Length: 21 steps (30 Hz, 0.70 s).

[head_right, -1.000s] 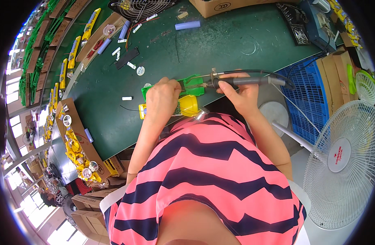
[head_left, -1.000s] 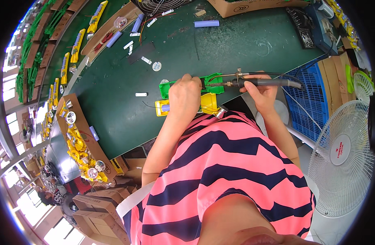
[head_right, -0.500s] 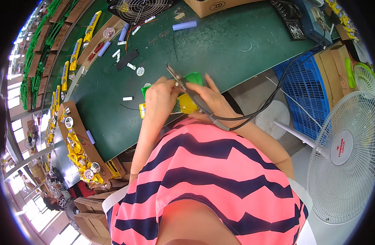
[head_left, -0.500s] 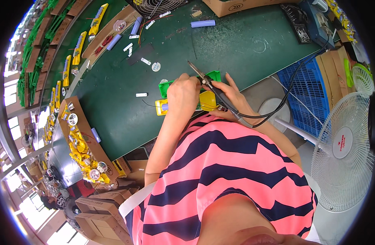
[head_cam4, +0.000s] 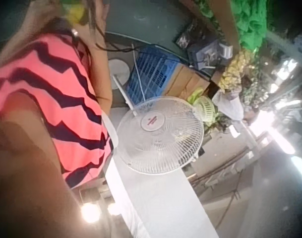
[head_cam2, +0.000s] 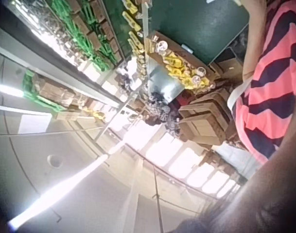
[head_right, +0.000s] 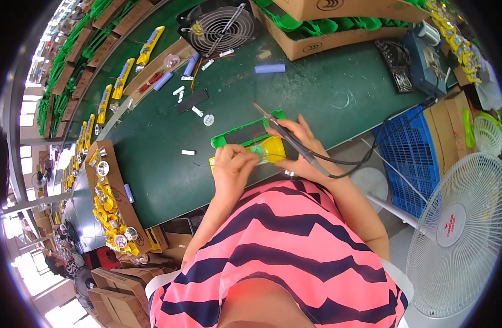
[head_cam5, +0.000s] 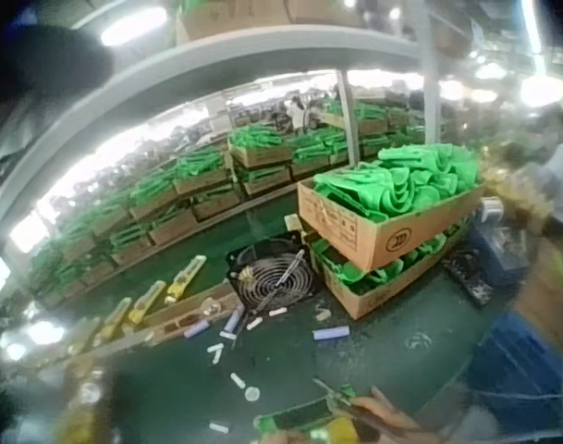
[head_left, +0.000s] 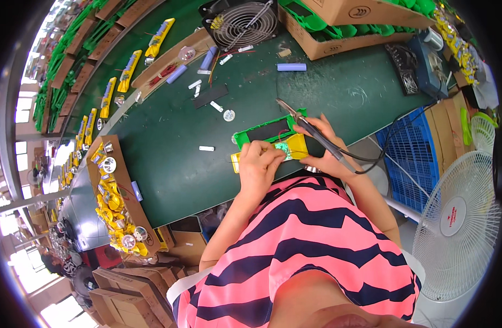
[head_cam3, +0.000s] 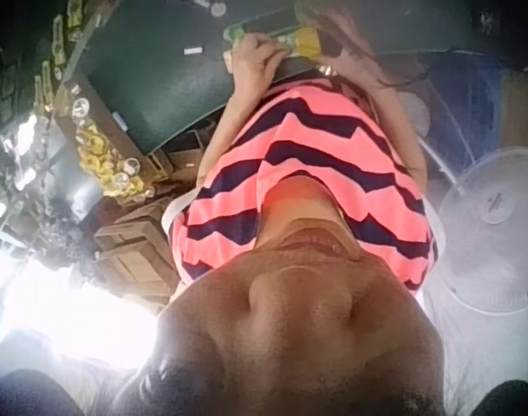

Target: The person solders wires and electronic components inside a green plastic light housing with a soldering iron.

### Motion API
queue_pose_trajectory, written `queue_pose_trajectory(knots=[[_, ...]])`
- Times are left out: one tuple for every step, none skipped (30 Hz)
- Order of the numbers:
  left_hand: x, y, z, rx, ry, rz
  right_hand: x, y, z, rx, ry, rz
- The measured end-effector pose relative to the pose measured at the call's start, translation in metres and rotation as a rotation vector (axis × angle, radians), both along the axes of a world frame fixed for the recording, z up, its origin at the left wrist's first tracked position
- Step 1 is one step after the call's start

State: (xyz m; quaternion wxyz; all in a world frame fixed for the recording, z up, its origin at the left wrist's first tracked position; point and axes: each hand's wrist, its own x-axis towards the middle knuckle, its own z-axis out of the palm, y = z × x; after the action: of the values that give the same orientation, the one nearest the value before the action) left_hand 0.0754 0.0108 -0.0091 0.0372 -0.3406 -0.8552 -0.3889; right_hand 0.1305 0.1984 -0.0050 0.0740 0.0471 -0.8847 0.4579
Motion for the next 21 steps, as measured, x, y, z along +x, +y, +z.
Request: queue_pose_trajectory(knots=[[0.001, -0.002, 0.000, 0.000, -0.001, 0.006, 0.006, -0.002, 0.000, -0.077, -0.026, -0.012], [0.002, -0.003, 0.000, 0.001, 0.004, 0.014, 0.011, -0.004, -0.002, -0.109, 0.100, -0.067], [0.002, -0.005, -0.001, -0.001, 0.005, 0.021, 0.013, -0.002, -0.006, -0.112, 0.091, -0.063], [0.003, -0.008, -0.002, -0.021, -0.020, 0.021, 0.021, 0.001, -0.009, -0.079, 0.181, -0.094], [0.004, -0.010, -0.001, -0.028, -0.040, 0.021, 0.027, 0.002, -0.011, -0.045, 0.269, -0.126], [0.003, -0.010, 0.002, 0.000, -0.035, 0.026, 0.032, -0.001, -0.012, -0.095, 0.314, -0.219], [-0.001, -0.009, 0.003, 0.031, -0.026, 0.031, 0.037, -0.001, -0.012, -0.098, 0.296, -0.220], [-0.002, -0.008, 0.001, 0.027, -0.079, 0.064, 0.042, -0.001, -0.012, -0.066, 0.340, -0.207], [-0.001, -0.008, 0.002, 0.022, -0.096, 0.065, 0.047, -0.001, -0.013, -0.034, 0.385, -0.194], [-0.003, -0.006, 0.003, 0.005, -0.096, 0.068, 0.050, -0.003, -0.025, -0.165, 0.436, -0.220], [-0.005, -0.004, 0.004, -0.012, -0.094, 0.072, 0.052, -0.006, -0.031, -0.163, 0.429, -0.227], [-0.006, -0.002, 0.003, -0.015, -0.104, 0.073, 0.052, -0.009, -0.035, -0.267, 0.436, -0.310], [-0.006, -0.002, 0.003, -0.017, -0.108, 0.072, 0.050, -0.013, -0.038, -0.373, 0.445, -0.389], [-0.006, -0.001, 0.003, -0.034, -0.094, 0.068, 0.049, -0.016, -0.038, -0.474, 0.400, -0.418], [-0.007, -0.001, 0.004, -0.052, -0.080, 0.065, 0.049, -0.017, -0.038, -0.475, 0.398, -0.418], [-0.006, -0.001, 0.004, -0.053, -0.081, 0.065, 0.050, -0.017, -0.038, -0.495, 0.359, -0.417], [-0.005, -0.001, 0.005, -0.067, -0.090, 0.063, 0.050, -0.017, -0.039, -0.515, 0.320, -0.416], [-0.005, -0.001, 0.005, -0.080, -0.098, 0.060, 0.050, -0.018, -0.039, -0.516, 0.319, -0.416], [-0.004, -0.001, 0.006, -0.082, -0.099, 0.061, 0.050, -0.018, -0.040, -0.496, 0.328, -0.413], [-0.004, -0.001, 0.006, -0.079, -0.096, 0.058, 0.050, -0.019, -0.040, -0.476, 0.337, -0.410], [-0.003, -0.001, 0.007, -0.076, -0.093, 0.055, 0.052, -0.019, -0.042, -0.478, 0.336, -0.410]])
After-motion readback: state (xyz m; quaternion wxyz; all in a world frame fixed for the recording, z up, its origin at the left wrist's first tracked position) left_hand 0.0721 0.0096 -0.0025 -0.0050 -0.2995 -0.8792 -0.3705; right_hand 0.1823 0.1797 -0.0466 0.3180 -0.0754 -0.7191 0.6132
